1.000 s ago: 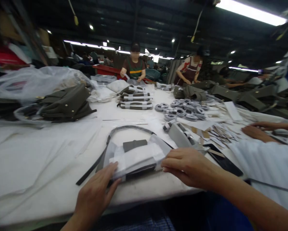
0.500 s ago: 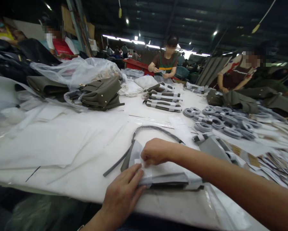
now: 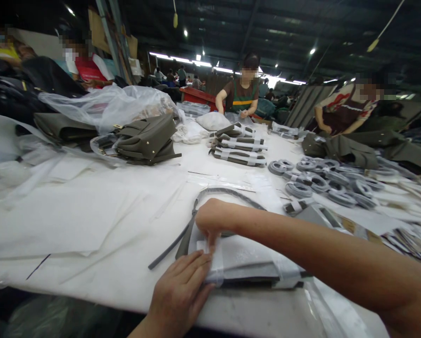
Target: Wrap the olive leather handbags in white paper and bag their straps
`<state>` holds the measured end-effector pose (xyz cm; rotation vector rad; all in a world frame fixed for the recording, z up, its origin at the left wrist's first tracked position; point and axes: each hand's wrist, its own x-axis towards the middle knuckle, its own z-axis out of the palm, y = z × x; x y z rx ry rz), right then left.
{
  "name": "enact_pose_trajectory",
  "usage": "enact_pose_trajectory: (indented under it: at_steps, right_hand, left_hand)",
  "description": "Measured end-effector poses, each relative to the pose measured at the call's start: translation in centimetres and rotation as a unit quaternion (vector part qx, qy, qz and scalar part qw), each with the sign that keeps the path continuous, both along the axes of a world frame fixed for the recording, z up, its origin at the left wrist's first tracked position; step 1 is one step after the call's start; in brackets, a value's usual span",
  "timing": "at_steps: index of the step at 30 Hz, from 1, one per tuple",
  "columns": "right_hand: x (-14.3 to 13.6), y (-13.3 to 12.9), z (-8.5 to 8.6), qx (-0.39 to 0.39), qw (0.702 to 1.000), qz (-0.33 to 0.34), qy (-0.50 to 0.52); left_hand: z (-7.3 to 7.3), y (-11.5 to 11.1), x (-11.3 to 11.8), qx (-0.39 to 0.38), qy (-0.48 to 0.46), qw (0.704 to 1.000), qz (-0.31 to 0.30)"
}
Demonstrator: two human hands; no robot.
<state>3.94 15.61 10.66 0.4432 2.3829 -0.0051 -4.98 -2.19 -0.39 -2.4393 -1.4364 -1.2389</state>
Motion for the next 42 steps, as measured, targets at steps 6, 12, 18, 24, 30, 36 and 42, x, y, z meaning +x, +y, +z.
enact_pose_trajectory:
  at_steps: [6,12,18,24,30,36,42]
  right_hand:
    - [1.9,3.4,-1.7,-0.035,0.987,-0.147,0.057]
    - [4.1,5.3,-3.7,-0.161,0.953,-0.241,0.089]
    - [6.2,4.2,-4.4,-0.131,0.919,-0.314,0.199]
    - [7.2,0.1,-5.2,-0.108,0.902,-0.308,0.284]
    - [7.2,0.4,-6.8,-0.114,0.876,-0.341,0.321]
    - [6.8,0.9,-7.1,-0.089,0.845,-0.383,0.363]
    - [8.5,-0.9,-5.4,-0.163,0.865,-0.316,0.355]
  left_hand:
    - [0.0,-0.1,0.2,0.036,0.009,0.999,0.011]
    - [-0.4,-0.3,0.4,0.063,0.016,0.998,0.022]
    - [-0.8,-0.5,0.6,0.089,0.011,0.995,0.032]
    - [-1.0,-0.5,0.7,0.108,0.016,0.994,0.032]
    - [-1.5,-0.2,0.6,0.135,0.045,0.989,0.037]
    - [-1.4,-0.4,0.8,0.137,0.056,0.988,0.043]
    - [-1.5,-1.0,1.0,0.122,0.06,0.99,0.04]
